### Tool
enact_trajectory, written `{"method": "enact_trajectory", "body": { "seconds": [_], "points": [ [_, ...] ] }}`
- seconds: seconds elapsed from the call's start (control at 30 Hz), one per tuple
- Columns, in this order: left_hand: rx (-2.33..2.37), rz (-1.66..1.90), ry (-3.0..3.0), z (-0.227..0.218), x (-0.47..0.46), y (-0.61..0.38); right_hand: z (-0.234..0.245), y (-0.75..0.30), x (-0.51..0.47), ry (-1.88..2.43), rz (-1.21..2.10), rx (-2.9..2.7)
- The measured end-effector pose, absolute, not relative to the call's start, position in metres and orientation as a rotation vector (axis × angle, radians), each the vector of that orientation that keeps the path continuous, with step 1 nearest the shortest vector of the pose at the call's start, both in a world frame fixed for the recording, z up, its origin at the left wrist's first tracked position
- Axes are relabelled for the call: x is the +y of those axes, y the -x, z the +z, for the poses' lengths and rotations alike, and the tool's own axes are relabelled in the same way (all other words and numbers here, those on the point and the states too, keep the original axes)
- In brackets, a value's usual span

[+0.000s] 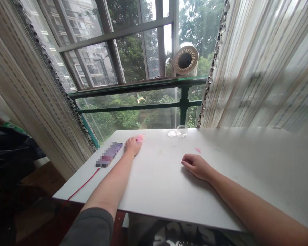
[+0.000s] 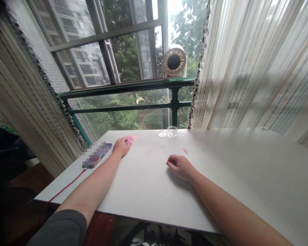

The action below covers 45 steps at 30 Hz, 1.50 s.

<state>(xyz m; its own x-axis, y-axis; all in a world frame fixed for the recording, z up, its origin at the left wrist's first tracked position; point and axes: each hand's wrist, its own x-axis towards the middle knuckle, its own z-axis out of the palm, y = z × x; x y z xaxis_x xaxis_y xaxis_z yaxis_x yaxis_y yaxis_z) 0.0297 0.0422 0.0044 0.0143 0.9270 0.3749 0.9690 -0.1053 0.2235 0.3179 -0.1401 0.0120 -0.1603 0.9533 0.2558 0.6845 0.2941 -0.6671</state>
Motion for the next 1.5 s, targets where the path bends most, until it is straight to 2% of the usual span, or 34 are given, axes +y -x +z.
{"method": "enact_trajectory", "body": {
  "seconds": [0.33,0.53,0.63,0.73,0.93,1.07,1.33,1.5],
  "points": [
    [-1.912,-1.066,2.002,0.014,0.036,-0.016,0.013,-0.318,-0.141,1.464,0.548,-1.911],
    [-2.014,-0.647,2.355,0.002,0.046,-0.023,0.011,-0.319,-0.14,1.46,0.541,-1.916],
    [-2.01,-0.639,2.404,0.001,0.046,-0.026,0.011,-0.319,-0.14,1.465,0.546,-1.916],
    [-1.96,-0.867,2.391,0.006,0.04,-0.024,0.012,-0.318,-0.141,1.47,0.549,-1.917],
    [-1.987,-1.643,2.165,0.017,0.03,-0.011,0.013,-0.318,-0.142,1.471,0.547,-1.92],
    [-1.921,-2.031,2.085,0.018,0.03,-0.005,0.013,-0.318,-0.143,1.466,0.544,-1.922],
    [-1.801,-2.34,1.958,0.026,0.024,0.013,0.012,-0.318,-0.141,1.47,0.553,-1.913],
    [-1.984,-2.657,2.239,0.027,0.018,0.011,0.011,-0.318,-0.141,1.48,0.547,-1.92]
  ]
}}
